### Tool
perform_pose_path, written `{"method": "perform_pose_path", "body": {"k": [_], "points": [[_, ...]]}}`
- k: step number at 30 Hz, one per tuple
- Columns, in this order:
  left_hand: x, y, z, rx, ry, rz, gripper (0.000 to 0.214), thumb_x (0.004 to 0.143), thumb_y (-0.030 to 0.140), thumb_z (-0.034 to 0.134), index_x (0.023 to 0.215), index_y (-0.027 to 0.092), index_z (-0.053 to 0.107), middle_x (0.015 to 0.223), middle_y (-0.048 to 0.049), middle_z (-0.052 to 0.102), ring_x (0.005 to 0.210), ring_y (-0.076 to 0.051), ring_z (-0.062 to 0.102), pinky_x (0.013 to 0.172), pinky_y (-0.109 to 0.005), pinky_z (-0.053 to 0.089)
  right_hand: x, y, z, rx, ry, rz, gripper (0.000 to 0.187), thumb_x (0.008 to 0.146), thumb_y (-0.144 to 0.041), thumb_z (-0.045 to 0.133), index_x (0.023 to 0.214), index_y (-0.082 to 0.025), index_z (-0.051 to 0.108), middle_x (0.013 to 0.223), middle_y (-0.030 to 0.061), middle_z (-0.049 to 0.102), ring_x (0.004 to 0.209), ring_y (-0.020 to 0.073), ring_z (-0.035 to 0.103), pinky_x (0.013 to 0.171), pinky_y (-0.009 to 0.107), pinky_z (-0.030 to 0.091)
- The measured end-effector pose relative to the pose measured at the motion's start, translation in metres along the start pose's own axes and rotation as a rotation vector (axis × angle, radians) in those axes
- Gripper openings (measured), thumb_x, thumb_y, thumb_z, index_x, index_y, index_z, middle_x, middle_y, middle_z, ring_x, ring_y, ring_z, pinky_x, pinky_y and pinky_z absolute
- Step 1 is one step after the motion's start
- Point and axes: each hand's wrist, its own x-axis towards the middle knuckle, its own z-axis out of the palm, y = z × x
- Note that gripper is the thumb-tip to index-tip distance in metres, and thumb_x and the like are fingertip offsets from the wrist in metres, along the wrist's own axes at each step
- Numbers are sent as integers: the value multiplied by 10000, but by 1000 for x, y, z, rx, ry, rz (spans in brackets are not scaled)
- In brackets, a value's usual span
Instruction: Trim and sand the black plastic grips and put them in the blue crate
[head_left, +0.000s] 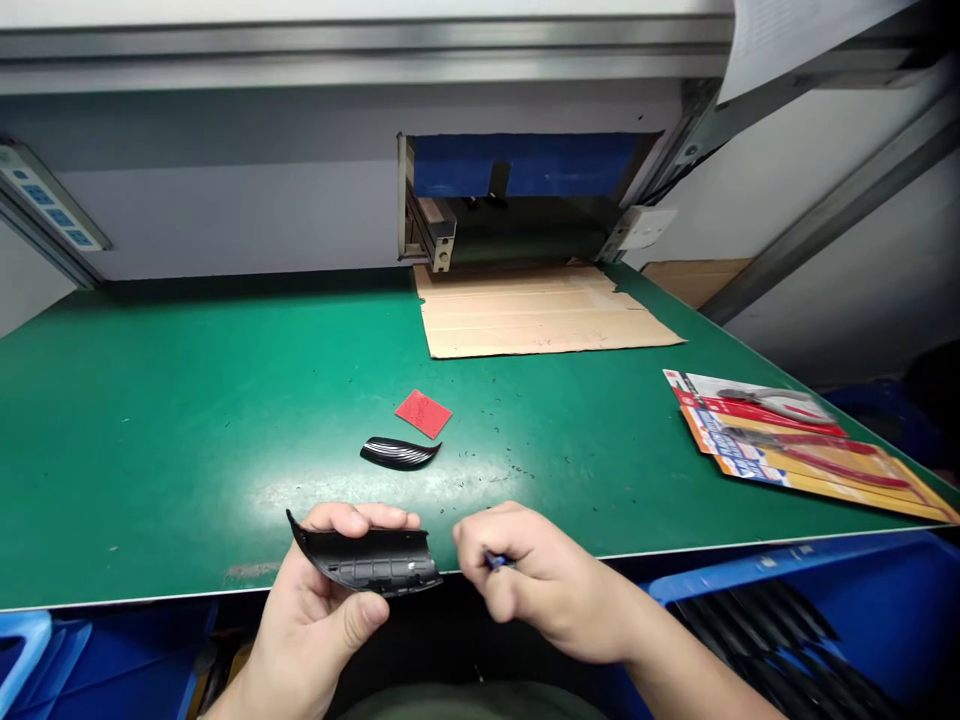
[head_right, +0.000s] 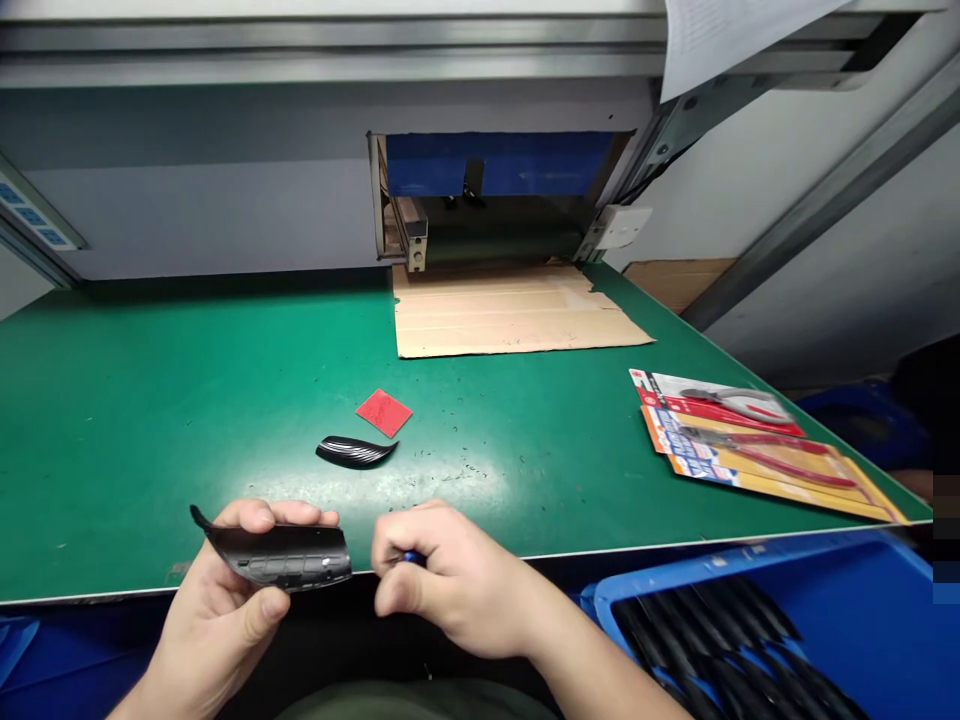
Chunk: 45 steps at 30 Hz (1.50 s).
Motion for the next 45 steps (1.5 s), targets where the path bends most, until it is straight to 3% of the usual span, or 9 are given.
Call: {"method": "perform_pose_path", "body": {"k": [6, 9, 13, 17, 21, 26, 29, 36, 45], "points": [[43, 17, -5, 331, 138, -129, 177, 877, 227, 415, 1025, 219, 512, 949, -29, 569, 923, -166, 532, 807, -250, 453, -8, 8, -13, -97, 371, 53, 359, 881, -563, 591, 854, -205, 598, 786, 6, 564, 722, 160, 501, 656, 271, 389], [70, 25, -1, 780, -28, -62, 160, 878, 257, 395, 916, 212, 544, 795, -17, 545, 787, -188, 535, 729, -293, 445, -6, 19, -17, -181, 475, 84, 359, 901, -505, 580, 732, -189, 603, 695, 15, 568, 653, 167, 514, 609, 280, 393], [98, 22, 2, 1084, -165, 46, 303, 787, 219, 560, 1065, 259, 673, 880, -61, 596, 883, -270, 542, 848, -404, 388, -4, 29, -20, -678, 460, 174, 248, 806, -414, 737, 764, -196, 627, 737, 13, 602, 709, 202, 540, 672, 318, 383], [108, 12, 0, 1212, -182, 117, 319, 721, 171, 625, 1016, 250, 714, 946, -92, 617, 911, -302, 543, 909, -461, 336, -10, 30, -14, -688, 400, 194, 209, 850, -304, 707, 1030, -259, 610, 946, 1, 633, 855, 208, 566, 772, 333, 394], [83, 11, 9, 1077, -95, 106, 252, 866, 350, 566, 1079, 241, 645, 1031, -69, 645, 985, -273, 559, 912, -399, 396, -16, 24, 0, -579, 425, 135, 156, 913, -371, 621, 876, -222, 592, 860, -1, 604, 807, 187, 549, 740, 317, 393], [26, 2, 35, 22, 239, -206, 476, 833, 502, 624, 1198, 206, 552, 1132, -93, 636, 1041, -282, 590, 862, -368, 498, -11, 14, 20, -503, 403, -37, 463, 873, -638, 546, 1126, -250, 542, 958, 24, 564, 866, 211, 512, 767, 334, 387], [8, -9, 44, -274, 365, -216, 631, 747, 458, 746, 1284, 228, 507, 1162, -106, 634, 1093, -304, 587, 922, -402, 497, -5, 12, 28, -572, 443, -76, 550, 896, -716, 353, 1041, -228, 562, 857, 30, 527, 768, 212, 465, 700, 332, 345], [-7, -23, 45, -339, 479, -210, 571, 702, 423, 786, 1204, 235, 590, 1099, -114, 677, 1106, -343, 595, 966, -474, 485, -4, 13, 31, -808, 461, -49, 698, 898, -740, 154, 940, -194, 588, 796, 47, 488, 709, 214, 409, 644, 322, 248], [-9, -19, 47, -283, 433, -235, 567, 674, 417, 815, 1165, 219, 614, 1083, -114, 687, 1123, -338, 586, 974, -451, 484, -7, 14, 28, -965, 467, -91, 686, 951, -667, 86, 734, -177, 514, 737, 41, 475, 651, 184, 351, 610, 323, 182]]}}
